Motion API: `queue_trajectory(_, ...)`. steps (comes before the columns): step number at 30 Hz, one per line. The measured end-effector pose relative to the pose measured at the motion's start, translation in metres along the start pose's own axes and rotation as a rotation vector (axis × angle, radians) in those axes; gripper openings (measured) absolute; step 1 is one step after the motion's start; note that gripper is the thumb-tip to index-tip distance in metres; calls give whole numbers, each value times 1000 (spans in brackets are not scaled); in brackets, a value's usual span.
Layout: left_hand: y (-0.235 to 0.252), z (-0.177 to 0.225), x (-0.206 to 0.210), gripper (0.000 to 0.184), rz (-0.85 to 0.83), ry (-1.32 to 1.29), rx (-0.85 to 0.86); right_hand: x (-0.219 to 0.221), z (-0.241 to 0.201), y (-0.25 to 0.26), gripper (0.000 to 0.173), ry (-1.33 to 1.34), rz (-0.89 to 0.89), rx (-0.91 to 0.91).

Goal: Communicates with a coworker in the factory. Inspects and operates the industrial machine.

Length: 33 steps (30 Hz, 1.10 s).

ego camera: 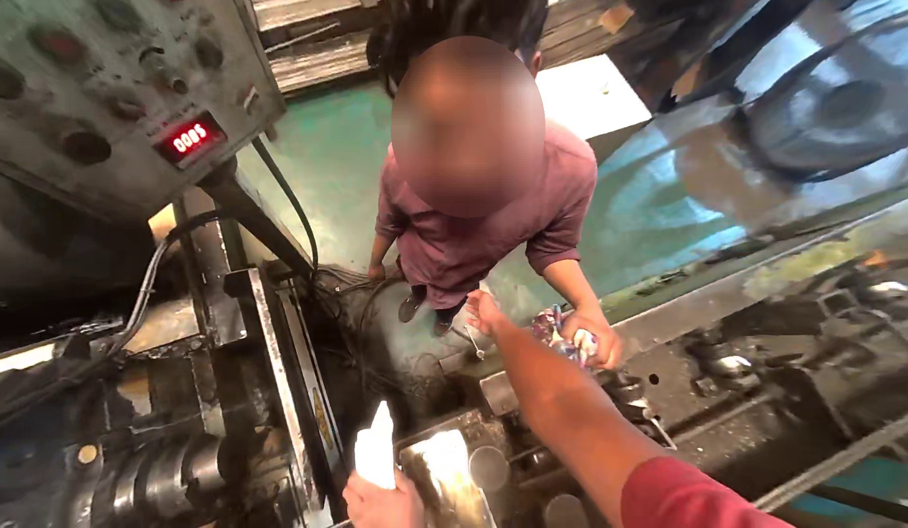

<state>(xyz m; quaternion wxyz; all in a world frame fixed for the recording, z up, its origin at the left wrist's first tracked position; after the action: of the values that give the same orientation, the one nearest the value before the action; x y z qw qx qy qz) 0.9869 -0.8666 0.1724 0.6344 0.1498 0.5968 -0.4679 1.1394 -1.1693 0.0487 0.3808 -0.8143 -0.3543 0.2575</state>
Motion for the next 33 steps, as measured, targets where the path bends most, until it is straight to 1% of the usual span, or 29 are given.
queue_trajectory(2, 2, 2, 0, 59, -14, 5, -3, 6, -3, 3, 47, -8, -4, 6)
queue_trajectory(4, 3, 1, 1, 60, -23, 19, 7, 12, 4, 3, 46, -43, -5, 39)
queue_trajectory(6, 3, 3, 1, 59, -29, 21, 5, 24, 26, 3, 42, -106, 9, 113)
queue_trajectory(8, 3, 3, 1, 57, -25, 40, -1, 40, 60, -3, 37, -204, 21, 218)
queue_trajectory(9, 4, 3, 1, 57, -19, 55, 0, 50, 74, -11, 39, -238, 15, 283)
queue_trajectory(11, 4, 2, 2, 56, -4, 59, 14, 68, 96, -28, 49, -198, -18, 400)
queue_trajectory(13, 2, 1, 1, 56, -5, 48, 20, 80, 121, -38, 54, -118, -69, 453)
queue_trajectory(16, 1, 0, 0, 54, -14, 47, 13, 92, 154, -46, 54, -90, -85, 500)
queue_trajectory(19, 2, 0, 2, 55, 3, 39, 26, 103, 168, -49, 53, -68, -115, 523)
queue_trajectory(21, 0, -2, 3, 54, 1, 43, 17, 110, 167, -52, 52, -71, -141, 505)
queue_trajectory(22, 0, -2, 3, 54, 2, 49, 18, 112, 160, -51, 52, -79, -159, 480)
queue_trajectory(24, 2, 1, 5, 53, 8, 53, 30, 115, 130, -48, 51, -88, -194, 412)
queue_trajectory(26, 0, 0, 4, 53, 15, 41, 39, 112, 109, -44, 52, -81, -169, 384)
queue_trajectory(28, 0, 0, 2, 53, 19, 35, 32, 108, 99, -38, 53, -69, -141, 388)
queue_trajectory(30, 0, -1, 3, 53, 28, 26, 31, 101, 103, -35, 55, -53, -106, 415)
queue_trajectory(33, 1, 0, 4, 53, 22, 34, 38, 93, 125, -38, 56, -27, -65, 472)
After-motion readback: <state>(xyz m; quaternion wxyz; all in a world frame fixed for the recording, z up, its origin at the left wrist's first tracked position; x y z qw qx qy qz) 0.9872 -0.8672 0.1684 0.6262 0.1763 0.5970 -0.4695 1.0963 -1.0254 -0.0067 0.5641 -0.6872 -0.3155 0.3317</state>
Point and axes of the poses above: each hand's wrist, its own y-axis towards the middle knuckle, its own x-axis out of the palm, z = x × y, the point moved 2 cm from there along y, towards the middle knuckle, and after that the axes turned 7 degrees about -y, right-handed, at the moved point
